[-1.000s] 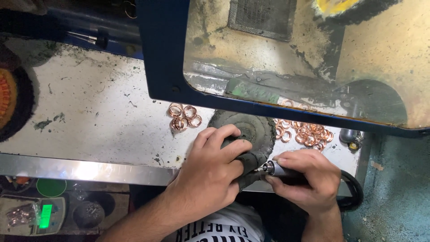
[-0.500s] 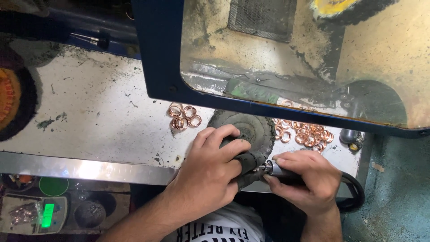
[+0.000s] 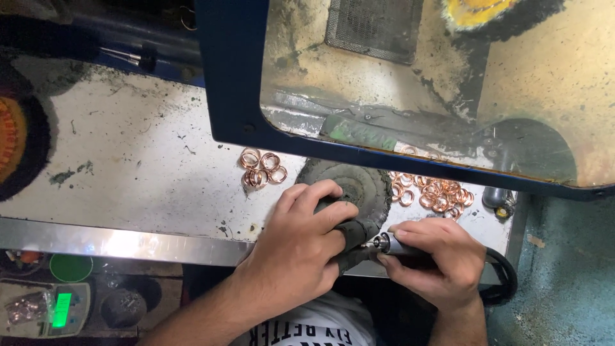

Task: The person uses a handheld rotary tool to grind the surface of small copper-colored metal rings. They hold each ring against a rotating grinding wheel, then place it on the workbench before picking up the next one.

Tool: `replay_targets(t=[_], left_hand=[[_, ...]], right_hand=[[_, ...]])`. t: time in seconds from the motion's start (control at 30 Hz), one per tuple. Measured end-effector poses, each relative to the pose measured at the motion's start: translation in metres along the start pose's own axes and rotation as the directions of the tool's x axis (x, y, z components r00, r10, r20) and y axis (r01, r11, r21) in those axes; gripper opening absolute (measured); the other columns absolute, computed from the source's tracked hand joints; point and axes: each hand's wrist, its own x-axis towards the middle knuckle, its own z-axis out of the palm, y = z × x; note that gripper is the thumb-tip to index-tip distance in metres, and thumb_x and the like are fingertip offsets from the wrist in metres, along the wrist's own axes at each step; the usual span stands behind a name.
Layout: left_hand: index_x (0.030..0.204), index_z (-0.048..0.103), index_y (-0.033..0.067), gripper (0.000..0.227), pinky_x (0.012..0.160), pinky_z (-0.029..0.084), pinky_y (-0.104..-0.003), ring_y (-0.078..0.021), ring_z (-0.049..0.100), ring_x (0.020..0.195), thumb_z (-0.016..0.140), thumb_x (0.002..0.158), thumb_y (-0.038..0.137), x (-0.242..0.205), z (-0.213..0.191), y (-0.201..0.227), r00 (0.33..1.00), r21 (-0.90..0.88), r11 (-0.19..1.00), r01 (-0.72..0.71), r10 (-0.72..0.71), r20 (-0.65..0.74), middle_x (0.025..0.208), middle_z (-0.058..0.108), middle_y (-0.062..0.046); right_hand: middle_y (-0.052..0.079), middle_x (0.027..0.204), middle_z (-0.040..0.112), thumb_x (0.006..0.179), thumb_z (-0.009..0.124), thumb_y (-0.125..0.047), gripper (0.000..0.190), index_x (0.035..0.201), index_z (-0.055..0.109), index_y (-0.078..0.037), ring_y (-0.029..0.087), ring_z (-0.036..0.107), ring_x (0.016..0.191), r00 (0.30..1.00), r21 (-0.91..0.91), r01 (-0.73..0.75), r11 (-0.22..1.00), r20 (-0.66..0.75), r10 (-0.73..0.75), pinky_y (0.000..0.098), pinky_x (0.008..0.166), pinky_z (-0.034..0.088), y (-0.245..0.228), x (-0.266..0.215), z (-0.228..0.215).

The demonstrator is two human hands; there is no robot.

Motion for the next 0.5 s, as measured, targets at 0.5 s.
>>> replay_targets(t=[0.5], left_hand=[[0.065,0.068,0.0037,0.011,0.098,0.042,-0.051,-0.0347,0.054,0.12,0.071,0.055,0.006,0.0,-0.0001,0.0014,1.0,0.011,1.0,0.015,-0.015,0.006,0.114,0.061,-0.005]], right_hand=[[0.011,0.092,0.076,0.076,0.09,-0.02,0.037,0.1,0.066,-0.005,0.027,0.078,0.081,0.998,-0.044,0.061,0.997,-0.011,-0.062,0.0362,0.074,0.059,-0.0018,0.0008,0.0005]])
